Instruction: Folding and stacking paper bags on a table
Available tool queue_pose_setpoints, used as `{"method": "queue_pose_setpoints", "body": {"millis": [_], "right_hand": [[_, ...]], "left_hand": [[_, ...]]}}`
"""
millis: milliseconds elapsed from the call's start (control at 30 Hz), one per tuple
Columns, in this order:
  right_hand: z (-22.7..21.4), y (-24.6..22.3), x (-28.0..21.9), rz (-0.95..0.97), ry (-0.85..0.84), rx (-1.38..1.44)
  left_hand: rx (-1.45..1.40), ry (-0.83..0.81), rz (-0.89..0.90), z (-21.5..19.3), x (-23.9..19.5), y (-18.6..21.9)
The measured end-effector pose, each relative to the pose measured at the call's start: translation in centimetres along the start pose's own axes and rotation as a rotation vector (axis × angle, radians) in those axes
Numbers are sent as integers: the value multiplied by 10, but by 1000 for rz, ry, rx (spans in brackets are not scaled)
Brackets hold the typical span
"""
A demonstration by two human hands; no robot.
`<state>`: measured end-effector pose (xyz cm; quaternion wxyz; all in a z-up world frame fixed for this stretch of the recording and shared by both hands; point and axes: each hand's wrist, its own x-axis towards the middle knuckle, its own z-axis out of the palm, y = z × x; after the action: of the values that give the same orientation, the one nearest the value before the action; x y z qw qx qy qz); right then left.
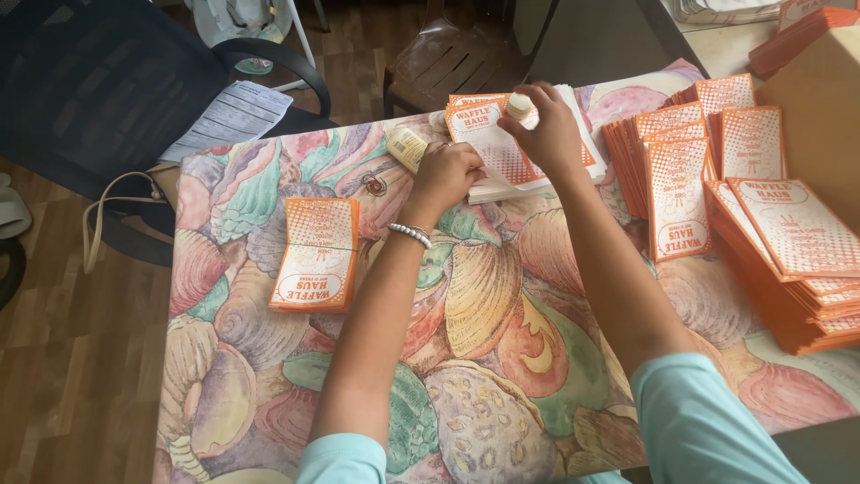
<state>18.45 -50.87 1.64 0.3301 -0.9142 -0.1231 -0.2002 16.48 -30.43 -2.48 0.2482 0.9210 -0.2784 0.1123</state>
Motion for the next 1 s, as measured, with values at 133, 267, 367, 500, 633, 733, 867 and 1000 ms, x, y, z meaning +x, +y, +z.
{"method": "queue_pose_setpoints", "body": {"millis": [133, 267, 367, 500, 633, 733, 867, 1000], "right_hand": [[16, 26, 35, 79, -151, -210], [-2, 44, 49, 108, 101, 4], [-61, -6, 14, -38, 309, 459], [-117, -60, -43, -175, -316, 453], [-55, -19, -6, -99, -279, 80], [-10, 24, 17, -60, -135, -74], [15, 44, 22, 79, -171, -153], [-14, 37, -3, 106, -35, 394]], "left_hand": [[-14, 83, 13, 4, 4, 3], [-46, 125, -47, -6, 12, 10], [-155, 302, -30, -11, 29, 13], [-401, 691, -66, -39, 55, 22], [-435, 914, 9, -67, 76, 18], [-479, 923, -83, -90, 54, 23], [-327, 995, -9, -117, 14, 33], [-343, 876, -13, -131, -36, 41]]}}
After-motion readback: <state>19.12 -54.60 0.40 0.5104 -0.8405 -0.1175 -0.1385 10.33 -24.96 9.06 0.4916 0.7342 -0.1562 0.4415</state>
